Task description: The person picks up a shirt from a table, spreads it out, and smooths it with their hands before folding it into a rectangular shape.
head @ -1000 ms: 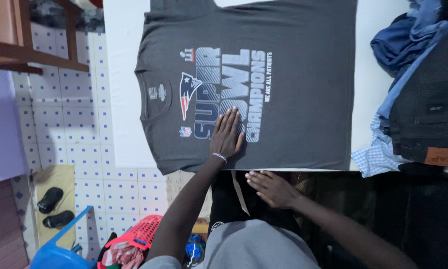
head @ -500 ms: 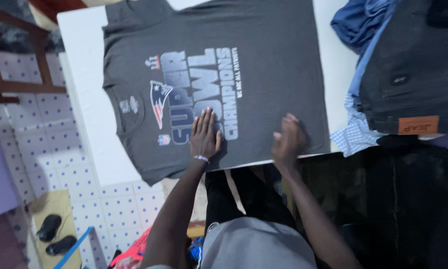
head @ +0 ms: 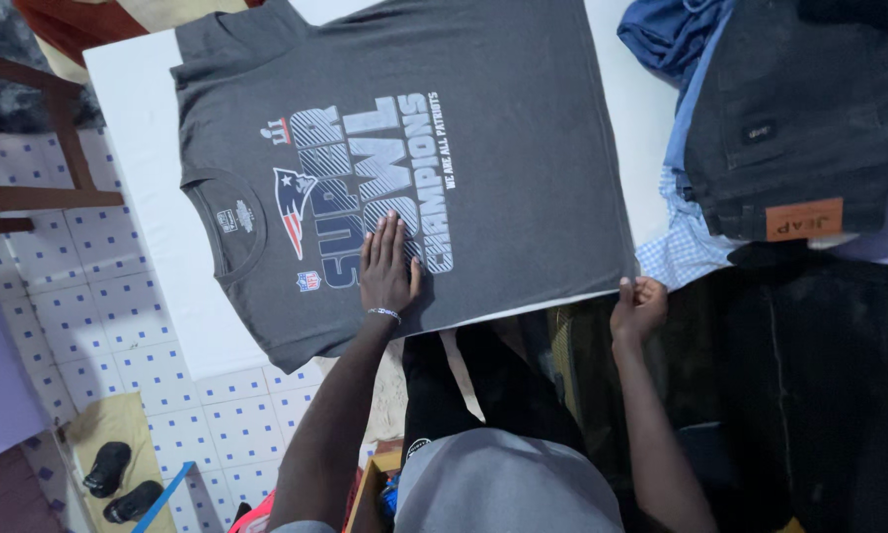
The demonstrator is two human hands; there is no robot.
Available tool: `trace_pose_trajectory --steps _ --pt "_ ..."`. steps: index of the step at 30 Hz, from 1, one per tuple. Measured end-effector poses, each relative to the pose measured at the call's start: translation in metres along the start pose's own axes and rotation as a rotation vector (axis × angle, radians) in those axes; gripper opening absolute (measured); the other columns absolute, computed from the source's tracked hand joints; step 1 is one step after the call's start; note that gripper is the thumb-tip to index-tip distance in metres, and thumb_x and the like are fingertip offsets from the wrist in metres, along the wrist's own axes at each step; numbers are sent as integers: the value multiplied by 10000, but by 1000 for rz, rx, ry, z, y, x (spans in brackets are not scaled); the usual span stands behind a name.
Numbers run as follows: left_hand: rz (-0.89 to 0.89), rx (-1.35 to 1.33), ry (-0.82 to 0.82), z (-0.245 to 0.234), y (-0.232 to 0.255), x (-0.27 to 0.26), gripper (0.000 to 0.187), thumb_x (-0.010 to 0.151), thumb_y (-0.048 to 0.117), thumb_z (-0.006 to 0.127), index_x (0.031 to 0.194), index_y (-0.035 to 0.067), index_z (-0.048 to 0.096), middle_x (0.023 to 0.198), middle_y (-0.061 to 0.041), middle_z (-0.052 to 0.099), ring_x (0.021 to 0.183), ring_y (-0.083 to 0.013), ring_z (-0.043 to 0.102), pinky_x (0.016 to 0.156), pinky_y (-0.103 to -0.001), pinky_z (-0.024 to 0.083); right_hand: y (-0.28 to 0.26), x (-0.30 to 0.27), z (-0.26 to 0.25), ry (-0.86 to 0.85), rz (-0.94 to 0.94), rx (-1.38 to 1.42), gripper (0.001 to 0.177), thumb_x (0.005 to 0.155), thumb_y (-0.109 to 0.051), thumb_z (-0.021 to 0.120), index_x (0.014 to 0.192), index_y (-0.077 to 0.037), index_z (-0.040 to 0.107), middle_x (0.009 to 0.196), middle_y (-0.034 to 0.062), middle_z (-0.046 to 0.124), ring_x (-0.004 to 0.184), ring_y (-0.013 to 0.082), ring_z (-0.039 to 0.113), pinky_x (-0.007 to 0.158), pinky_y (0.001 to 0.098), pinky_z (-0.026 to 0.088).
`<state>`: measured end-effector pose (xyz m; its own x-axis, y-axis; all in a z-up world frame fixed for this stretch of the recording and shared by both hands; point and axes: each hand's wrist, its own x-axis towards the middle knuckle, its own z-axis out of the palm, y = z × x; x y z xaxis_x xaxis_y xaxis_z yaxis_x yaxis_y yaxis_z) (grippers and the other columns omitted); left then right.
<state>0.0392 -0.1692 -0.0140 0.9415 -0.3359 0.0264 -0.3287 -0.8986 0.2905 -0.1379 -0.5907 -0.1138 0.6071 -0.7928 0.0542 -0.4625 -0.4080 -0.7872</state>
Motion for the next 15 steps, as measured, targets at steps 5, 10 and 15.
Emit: trace_pose_trajectory --steps 5,10,15 --pt "2 20 -22 2 1 0 727 954 321 519 1591 18 344 1694 -126 282 1580 -239 228 1298 -426 152 17 9 -8 -10 171 155 252 968 -113 794 1141 -25 634 1010 50 668 895 134 619 816 288 519" --pt "14 38 -24 5 0 -2 728 968 327 502 1595 3 327 1698 -144 265 1587 -248 203 1299 -434 142 -6 4 -9 -9 69 -25 238 1009 -118 798 1163 -23 644 1062 102 683 919 162 643 841 305 534" --pt "18 60 -38 15 -2 -2 738 975 343 497 1593 -18 316 1696 -167 257 1585 -282 200 1294 -454 134 -94 -26 4 111 -181 -240 361 1042 -171 743 1321 -17 572 1331 219 500 1160 319 559 965 436 513"
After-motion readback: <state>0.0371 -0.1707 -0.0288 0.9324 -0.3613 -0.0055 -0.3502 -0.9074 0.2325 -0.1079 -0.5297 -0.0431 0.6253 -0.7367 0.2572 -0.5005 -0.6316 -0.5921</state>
